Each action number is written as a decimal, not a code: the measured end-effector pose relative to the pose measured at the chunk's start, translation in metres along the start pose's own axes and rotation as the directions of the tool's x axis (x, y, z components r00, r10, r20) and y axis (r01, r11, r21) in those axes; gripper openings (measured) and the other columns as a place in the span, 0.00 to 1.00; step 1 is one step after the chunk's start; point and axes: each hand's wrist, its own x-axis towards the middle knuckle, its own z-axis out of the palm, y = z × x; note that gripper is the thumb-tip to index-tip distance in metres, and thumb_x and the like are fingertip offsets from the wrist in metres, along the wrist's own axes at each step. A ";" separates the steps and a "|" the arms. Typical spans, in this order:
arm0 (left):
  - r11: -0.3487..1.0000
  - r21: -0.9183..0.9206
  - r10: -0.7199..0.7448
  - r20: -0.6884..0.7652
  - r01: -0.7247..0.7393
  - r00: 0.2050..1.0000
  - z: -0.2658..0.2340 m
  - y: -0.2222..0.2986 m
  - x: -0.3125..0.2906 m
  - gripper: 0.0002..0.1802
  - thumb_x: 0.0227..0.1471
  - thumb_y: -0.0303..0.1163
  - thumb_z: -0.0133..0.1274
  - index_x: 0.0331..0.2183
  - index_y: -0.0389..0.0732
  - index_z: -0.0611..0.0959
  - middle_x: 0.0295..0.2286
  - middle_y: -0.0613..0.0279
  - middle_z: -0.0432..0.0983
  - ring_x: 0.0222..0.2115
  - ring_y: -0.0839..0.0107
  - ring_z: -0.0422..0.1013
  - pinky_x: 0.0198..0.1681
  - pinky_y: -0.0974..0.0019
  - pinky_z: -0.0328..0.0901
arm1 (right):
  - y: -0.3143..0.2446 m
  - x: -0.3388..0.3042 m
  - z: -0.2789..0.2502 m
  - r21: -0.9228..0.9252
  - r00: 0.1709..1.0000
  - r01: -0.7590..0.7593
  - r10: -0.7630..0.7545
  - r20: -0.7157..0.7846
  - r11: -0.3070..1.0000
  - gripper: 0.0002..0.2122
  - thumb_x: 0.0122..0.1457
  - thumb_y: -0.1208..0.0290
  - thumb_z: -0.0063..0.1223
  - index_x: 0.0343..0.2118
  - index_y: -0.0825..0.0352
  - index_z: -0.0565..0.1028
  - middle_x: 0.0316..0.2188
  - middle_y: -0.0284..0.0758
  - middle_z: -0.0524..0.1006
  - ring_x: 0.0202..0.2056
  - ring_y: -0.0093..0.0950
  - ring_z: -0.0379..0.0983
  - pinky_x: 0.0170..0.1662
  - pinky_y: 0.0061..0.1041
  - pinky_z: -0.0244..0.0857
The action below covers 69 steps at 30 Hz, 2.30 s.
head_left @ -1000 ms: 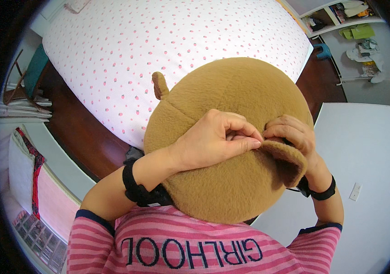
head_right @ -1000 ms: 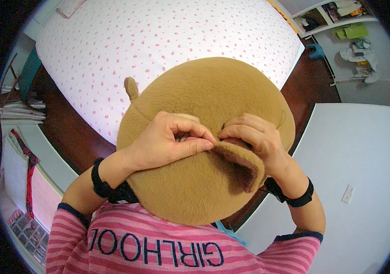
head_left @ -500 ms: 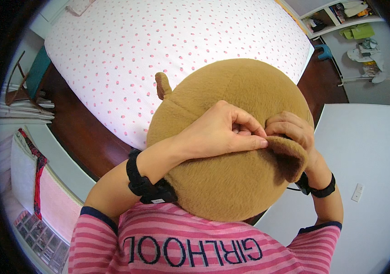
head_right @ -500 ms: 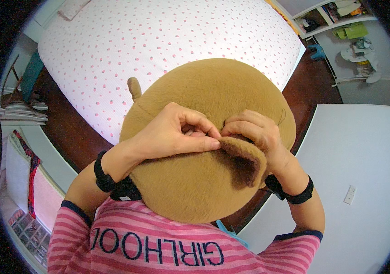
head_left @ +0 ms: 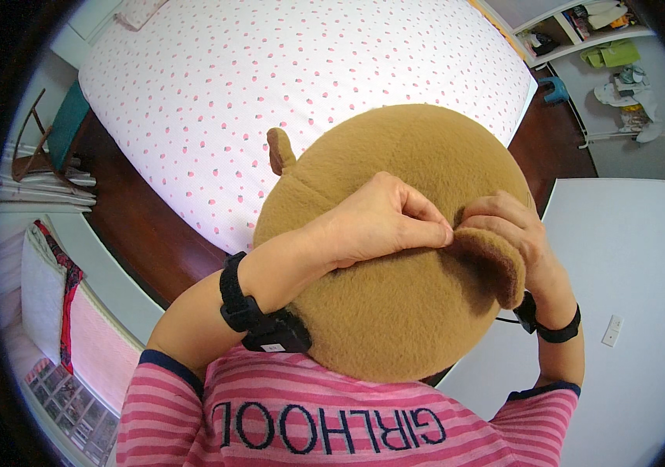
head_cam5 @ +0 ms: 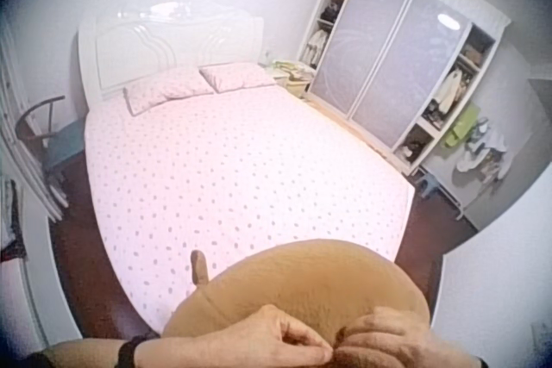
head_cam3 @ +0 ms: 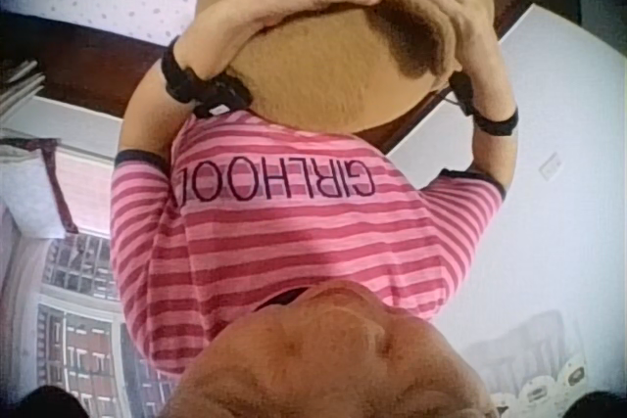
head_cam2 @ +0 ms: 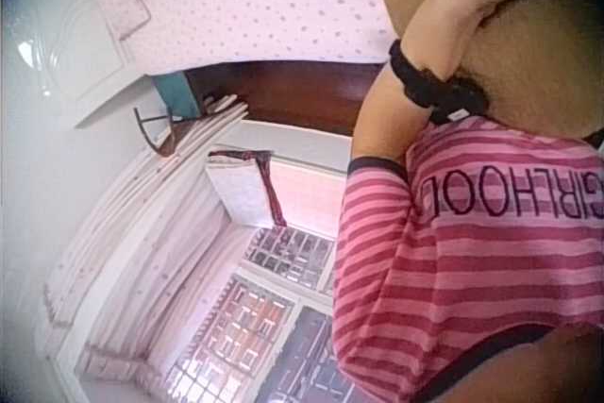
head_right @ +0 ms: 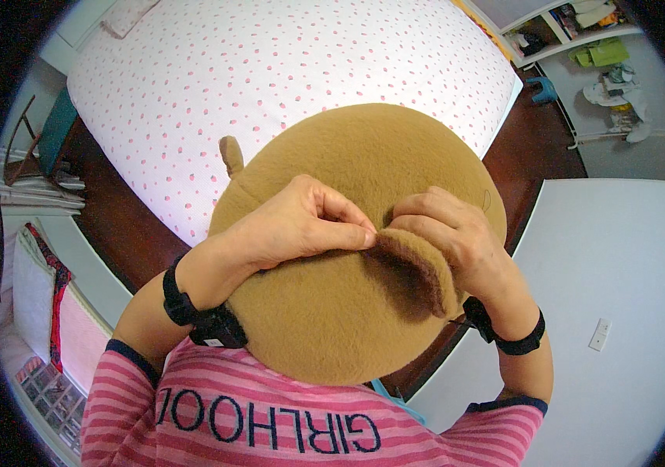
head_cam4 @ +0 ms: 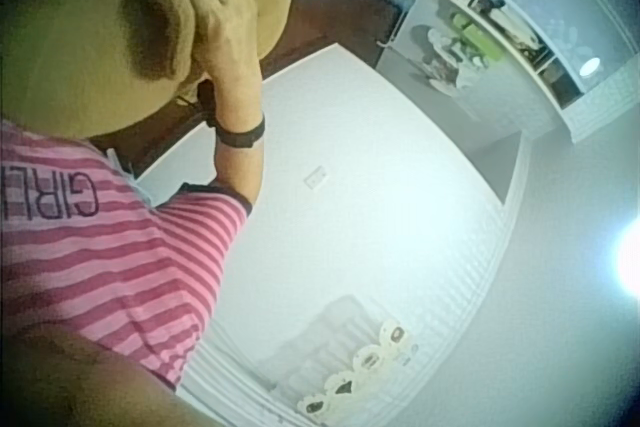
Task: The person sews a brown plush toy by hand using a needle and thread, working on several small sections including the ear and head areas.
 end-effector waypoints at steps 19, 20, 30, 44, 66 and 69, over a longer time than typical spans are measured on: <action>0.996 0.076 0.052 -0.012 -0.051 0.999 0.005 -0.018 -0.012 0.09 0.47 0.28 0.58 0.30 0.32 0.84 0.26 0.64 0.79 0.27 0.81 0.71 0.32 0.77 0.66 | 0.006 -0.009 0.034 0.227 0.994 0.077 -0.059 -0.087 0.971 0.10 0.48 0.69 0.53 0.32 0.70 0.74 0.31 0.38 0.74 0.30 0.35 0.69 0.32 0.29 0.64; 0.995 0.082 0.061 -0.014 -0.060 0.998 0.006 -0.018 -0.012 0.09 0.48 0.28 0.58 0.30 0.32 0.84 0.26 0.64 0.79 0.27 0.81 0.71 0.32 0.77 0.66 | 0.005 -0.010 0.034 0.259 0.996 0.061 -0.041 -0.080 0.964 0.10 0.48 0.70 0.53 0.32 0.70 0.74 0.31 0.38 0.74 0.30 0.35 0.69 0.33 0.29 0.64; 0.997 0.009 -0.077 0.009 0.077 0.997 0.000 -0.003 -0.027 0.10 0.49 0.30 0.59 0.34 0.34 0.83 0.18 0.73 0.71 0.20 0.89 0.62 0.23 0.81 0.58 | 0.007 -0.011 0.029 0.359 0.997 -0.062 0.074 -0.020 0.931 0.07 0.50 0.72 0.52 0.32 0.68 0.73 0.32 0.37 0.74 0.33 0.36 0.68 0.38 0.28 0.63; 0.924 0.288 0.284 -0.075 -0.252 0.956 0.008 -0.010 -0.026 0.04 0.47 0.25 0.58 0.28 0.35 0.83 0.21 0.71 0.72 0.21 0.86 0.62 0.23 0.79 0.57 | 0.010 -0.010 0.032 0.342 0.995 -0.053 0.077 -0.057 0.938 0.08 0.49 0.73 0.53 0.32 0.68 0.73 0.32 0.38 0.74 0.34 0.36 0.69 0.39 0.29 0.64; 0.941 0.323 0.162 -0.160 -0.104 0.974 0.011 -0.019 -0.020 0.07 0.46 0.28 0.57 0.27 0.34 0.83 0.15 0.73 0.68 0.18 0.86 0.60 0.21 0.77 0.57 | 0.011 -0.009 0.042 0.268 0.989 0.073 -0.034 -0.147 0.961 0.10 0.45 0.73 0.56 0.32 0.69 0.74 0.32 0.39 0.74 0.32 0.35 0.69 0.35 0.29 0.64; 0.950 0.299 0.142 -0.175 -0.085 0.974 0.012 -0.019 -0.019 0.07 0.46 0.28 0.57 0.27 0.33 0.83 0.14 0.74 0.67 0.18 0.86 0.59 0.21 0.78 0.57 | 0.011 -0.010 0.042 0.261 0.988 0.044 -0.003 -0.156 0.964 0.10 0.46 0.72 0.56 0.32 0.69 0.74 0.32 0.38 0.74 0.32 0.35 0.69 0.35 0.29 0.64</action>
